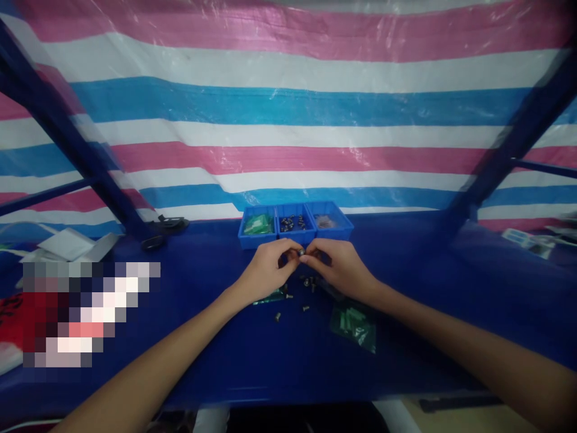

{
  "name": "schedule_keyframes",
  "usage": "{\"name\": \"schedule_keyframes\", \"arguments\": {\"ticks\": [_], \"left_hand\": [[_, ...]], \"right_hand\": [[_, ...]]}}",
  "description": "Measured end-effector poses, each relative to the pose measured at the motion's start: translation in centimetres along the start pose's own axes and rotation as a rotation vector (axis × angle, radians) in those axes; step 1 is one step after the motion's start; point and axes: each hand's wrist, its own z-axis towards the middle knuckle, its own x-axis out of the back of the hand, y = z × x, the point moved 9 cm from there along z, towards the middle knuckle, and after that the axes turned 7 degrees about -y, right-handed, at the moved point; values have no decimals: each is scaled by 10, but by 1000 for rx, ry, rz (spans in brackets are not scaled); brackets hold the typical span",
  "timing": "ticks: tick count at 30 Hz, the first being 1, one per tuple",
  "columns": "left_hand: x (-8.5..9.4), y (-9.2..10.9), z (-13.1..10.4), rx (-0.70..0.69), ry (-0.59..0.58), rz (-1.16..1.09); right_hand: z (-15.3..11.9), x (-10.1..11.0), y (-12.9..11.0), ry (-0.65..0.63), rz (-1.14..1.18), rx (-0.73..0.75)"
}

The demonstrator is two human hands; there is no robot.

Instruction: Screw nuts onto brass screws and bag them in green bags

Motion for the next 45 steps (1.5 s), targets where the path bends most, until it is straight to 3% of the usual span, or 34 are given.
{"name": "schedule_keyframes", "arguments": {"ticks": [11, 23, 34, 38, 42, 45], "left_hand": [[-10, 7, 0, -24, -80, 109], [-4, 3, -1, 29, -30, 122], [5, 6, -1, -25, 41, 130], [5, -4, -1, 12, 29, 198], [4, -12, -2, 26, -119, 292], [3, -14, -4, 46, -301, 285]], "right_hand": [[1, 4, 0, 33, 183, -1], [2, -12, 17, -76, 338, -112], [4, 4, -1, 40, -46, 56], [24, 10, 0, 45, -271, 126], [54, 11, 19, 25, -458, 14], [56, 9, 21, 30, -507, -37]]}}
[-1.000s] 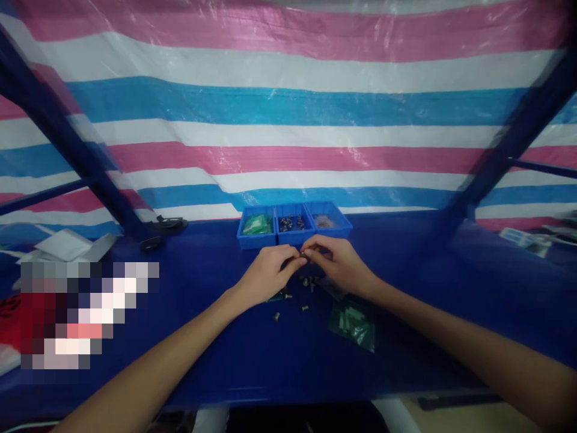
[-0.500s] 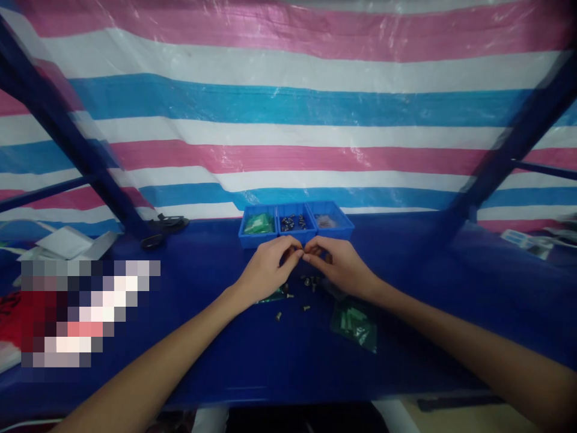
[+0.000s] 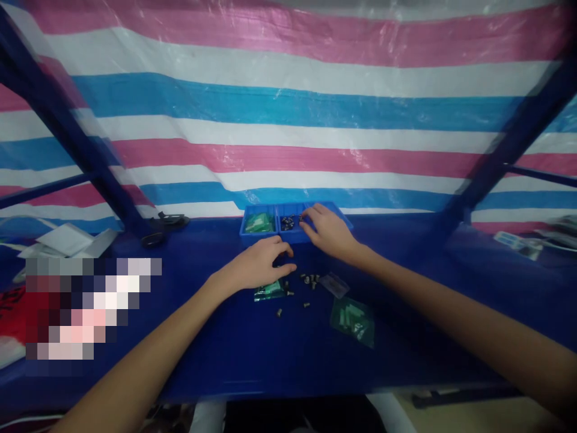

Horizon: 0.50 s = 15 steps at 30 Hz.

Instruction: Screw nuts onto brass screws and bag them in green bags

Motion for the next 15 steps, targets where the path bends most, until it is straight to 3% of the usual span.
{"name": "schedule_keyframes", "arguments": {"ticks": [3, 7, 10, 15], "left_hand": [[1, 3, -3, 20, -140, -28], [-6, 6, -4, 68, -255, -66], [-13, 9, -3, 42, -268, -95], [-18, 11, -1, 9, -236, -118]], "right_hand": [[-21, 3, -19, -10, -34, 77], [-56, -3, -38, -154, 88, 118], [-69, -13, -45, -229, 176, 131], [-71, -21, -47, -239, 202, 148]]}}
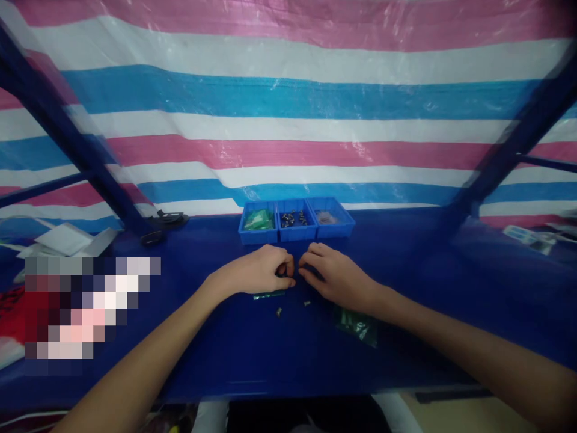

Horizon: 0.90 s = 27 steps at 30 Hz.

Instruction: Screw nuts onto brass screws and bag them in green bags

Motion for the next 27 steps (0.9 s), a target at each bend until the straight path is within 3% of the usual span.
{"name": "schedule_keyframes", "arguments": {"ticks": [6, 14, 27], "left_hand": [[-2, 5, 1, -55, 39, -2], [6, 5, 2, -89, 178, 16], [13, -2, 5, -60, 403, -400]], "right_hand": [[-1, 1, 2, 21, -3, 14], [0, 3, 5, 53, 31, 15], [0, 14, 12, 168, 29, 26]]}}
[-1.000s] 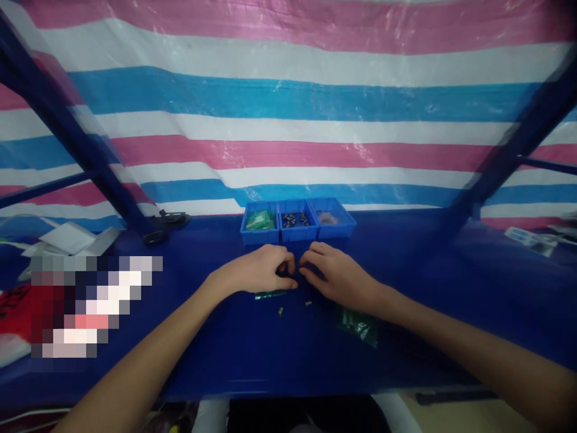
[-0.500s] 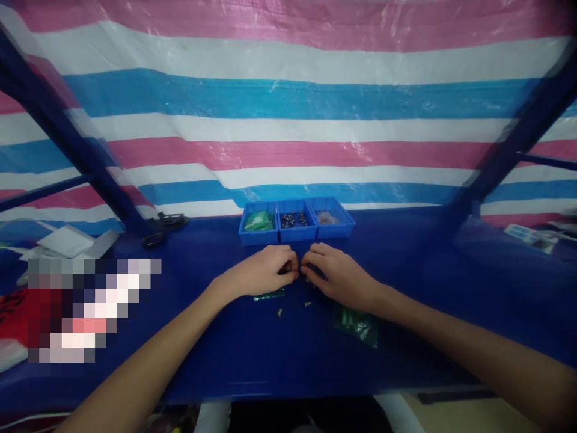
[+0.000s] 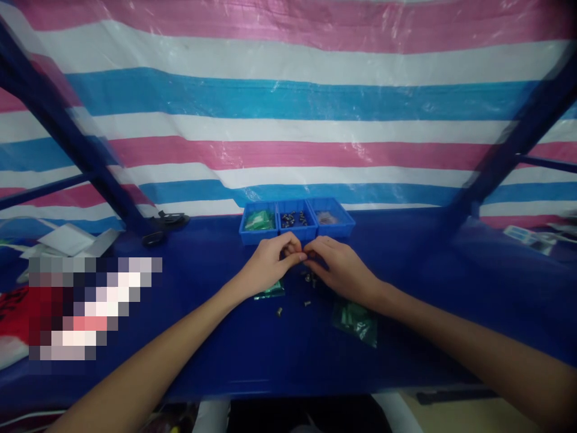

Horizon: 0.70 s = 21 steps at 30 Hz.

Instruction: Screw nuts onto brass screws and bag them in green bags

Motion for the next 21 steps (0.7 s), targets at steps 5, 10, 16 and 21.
{"name": "schedule_keyframes", "arguments": {"ticks": [5, 10, 16, 21], "left_hand": [[0, 4, -1, -18, 22, -15], [0, 9, -2, -20, 22, 60], [3, 20, -5, -111, 68, 188], [3, 27, -7, -195, 84, 325]], "right_hand": [[0, 0, -1, -8, 48, -12], [1, 2, -2, 6, 164, -24], [1, 9, 5, 68, 324, -108], [2, 13, 9, 87, 362, -149]]}}
